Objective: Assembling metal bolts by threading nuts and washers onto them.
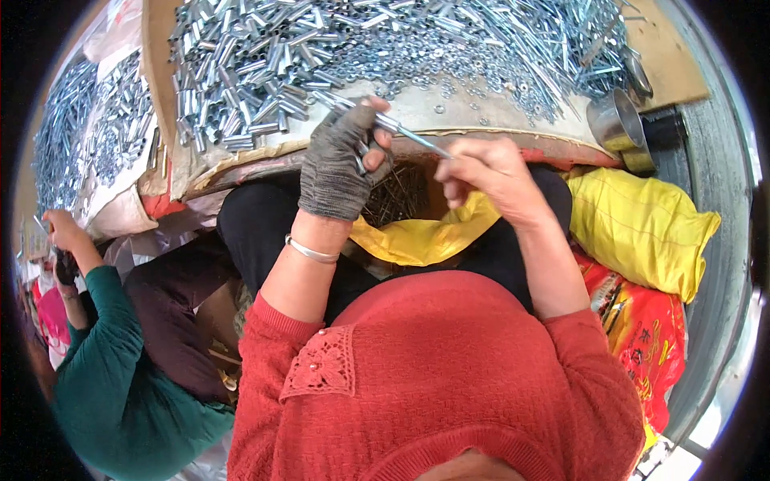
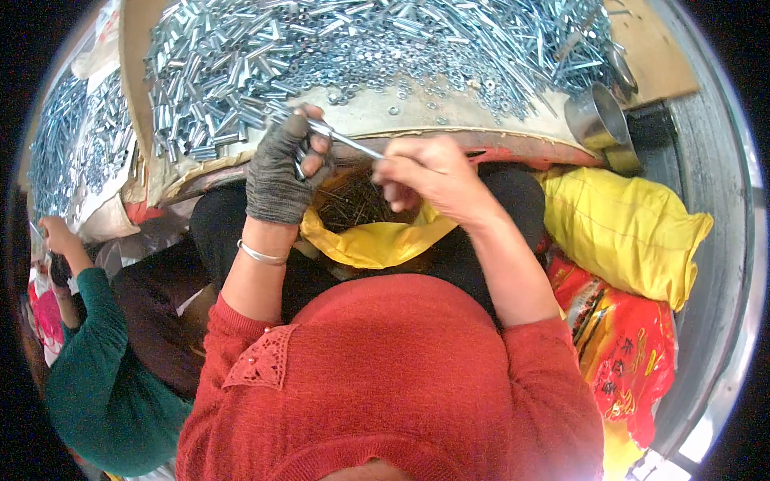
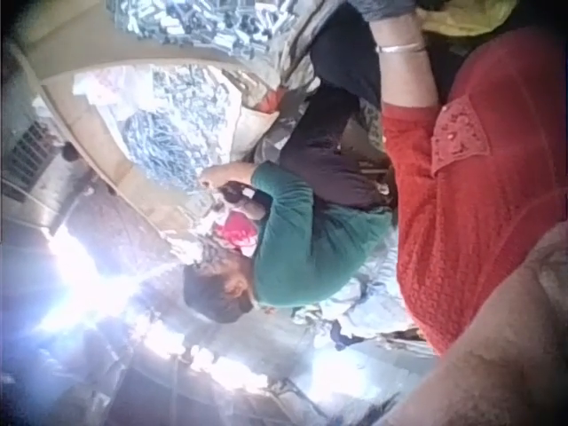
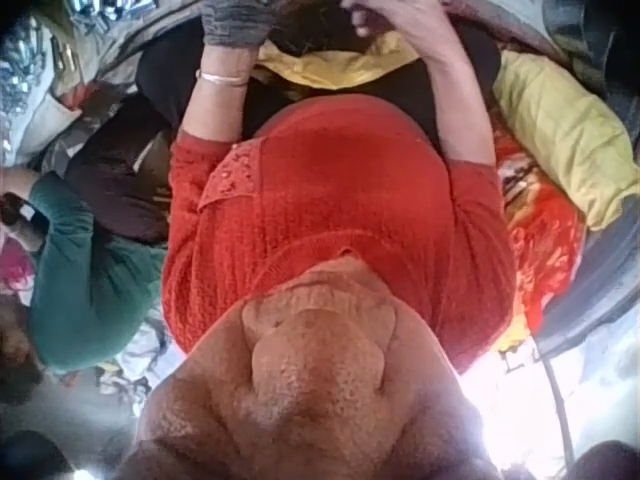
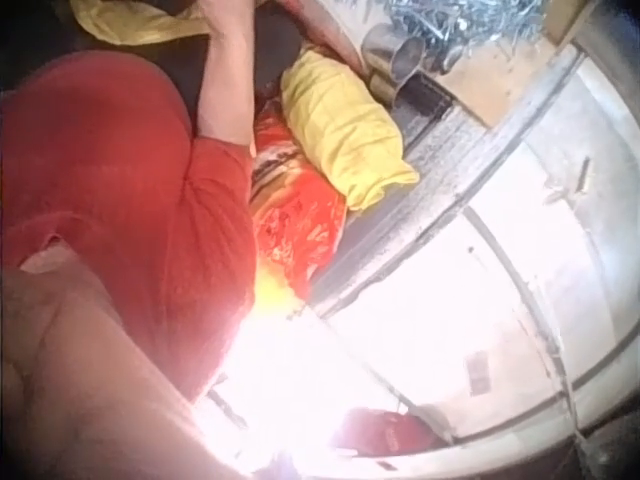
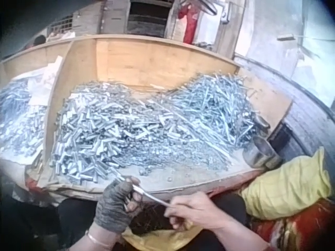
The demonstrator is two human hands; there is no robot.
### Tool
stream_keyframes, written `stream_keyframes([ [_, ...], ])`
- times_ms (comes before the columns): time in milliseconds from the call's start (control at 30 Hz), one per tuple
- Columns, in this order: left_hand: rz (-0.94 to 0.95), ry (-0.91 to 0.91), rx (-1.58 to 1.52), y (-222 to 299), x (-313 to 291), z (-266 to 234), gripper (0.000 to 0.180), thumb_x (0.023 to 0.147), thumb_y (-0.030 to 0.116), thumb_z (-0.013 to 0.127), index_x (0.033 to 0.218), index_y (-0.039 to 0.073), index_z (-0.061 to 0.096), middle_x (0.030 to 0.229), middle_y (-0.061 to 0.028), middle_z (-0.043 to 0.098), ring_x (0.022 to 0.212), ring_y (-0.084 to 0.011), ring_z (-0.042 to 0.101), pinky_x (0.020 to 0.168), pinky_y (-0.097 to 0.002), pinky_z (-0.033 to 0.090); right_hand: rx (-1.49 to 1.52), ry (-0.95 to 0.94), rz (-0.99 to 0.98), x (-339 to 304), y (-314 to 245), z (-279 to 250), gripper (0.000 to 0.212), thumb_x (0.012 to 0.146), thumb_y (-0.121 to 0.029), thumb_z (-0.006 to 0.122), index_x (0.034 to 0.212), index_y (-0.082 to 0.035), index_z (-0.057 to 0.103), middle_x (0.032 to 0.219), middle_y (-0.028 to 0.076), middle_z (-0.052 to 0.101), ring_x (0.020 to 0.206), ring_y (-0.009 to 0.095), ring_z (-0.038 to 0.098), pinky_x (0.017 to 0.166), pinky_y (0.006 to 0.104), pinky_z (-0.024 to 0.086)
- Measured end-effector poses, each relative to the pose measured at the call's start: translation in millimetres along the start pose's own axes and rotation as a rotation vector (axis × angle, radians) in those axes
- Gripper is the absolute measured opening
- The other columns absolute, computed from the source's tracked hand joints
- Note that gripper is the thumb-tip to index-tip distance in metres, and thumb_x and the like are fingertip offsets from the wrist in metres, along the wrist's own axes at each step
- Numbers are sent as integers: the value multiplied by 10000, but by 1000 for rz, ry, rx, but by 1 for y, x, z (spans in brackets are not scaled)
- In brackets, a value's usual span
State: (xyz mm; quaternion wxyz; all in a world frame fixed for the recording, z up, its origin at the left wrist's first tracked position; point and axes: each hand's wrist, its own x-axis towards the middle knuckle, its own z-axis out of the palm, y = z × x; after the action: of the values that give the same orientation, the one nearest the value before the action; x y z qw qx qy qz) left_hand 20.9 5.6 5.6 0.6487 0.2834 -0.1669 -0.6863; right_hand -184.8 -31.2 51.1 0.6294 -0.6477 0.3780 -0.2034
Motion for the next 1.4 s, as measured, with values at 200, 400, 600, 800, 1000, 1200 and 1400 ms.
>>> stream_keyframes([
  [200,-194,72,43,-6,8,-6,231,872,293,613,943,75,579,527,-2,472,363,-78,371,354,-208,301,21,211,-286,43,25,42,342,841,-287,658,651,-14,582,539,-11,546,557,53,493,483,255,397],
  [400,-132,-4,300,-7,-2,7,235,886,276,599,898,45,556,587,-34,539,375,-67,410,352,-162,296,73,96,-82,25,13,15,213,869,-252,630,856,-42,663,634,-15,576,524,55,512,471,218,430],
  [600,-81,-107,324,-9,1,13,255,864,314,613,989,97,564,665,-75,595,393,-67,396,361,-169,273,-1108,580,-68,28,46,-57,233,824,-272,615,902,-53,627,811,163,637,763,357,613,709,429,479],
  [800,-58,-105,355,-15,0,14,260,867,322,614,927,80,540,621,-39,543,390,-49,390,358,-170,284,-1000,788,-87,38,49,-94,263,858,-256,544,1013,-70,648,988,147,653,936,328,611,827,386,466],
  [1000,-65,-122,390,-14,1,13,272,869,331,608,971,88,544,638,-28,535,397,-43,376,359,-169,282,-1012,577,-176,29,65,-122,243,845,-117,497,1012,-61,665,873,121,672,819,251,640,748,352,478],
  [1200,-63,-94,364,-12,3,11,270,871,327,601,956,78,542,633,-25,530,392,-45,367,360,-170,284,-618,649,-191,33,58,-110,162,872,-113,533,930,-22,654,662,-2,562,618,74,476,579,245,410],
  [1400,-88,-113,332,-13,2,8,235,878,290,591,911,62,541,586,-37,533,370,-52,376,351,-173,285,-1193,497,-105,36,43,-62,151,800,-204,614,884,-87,571,904,134,574,879,363,575,739,471,456],
])
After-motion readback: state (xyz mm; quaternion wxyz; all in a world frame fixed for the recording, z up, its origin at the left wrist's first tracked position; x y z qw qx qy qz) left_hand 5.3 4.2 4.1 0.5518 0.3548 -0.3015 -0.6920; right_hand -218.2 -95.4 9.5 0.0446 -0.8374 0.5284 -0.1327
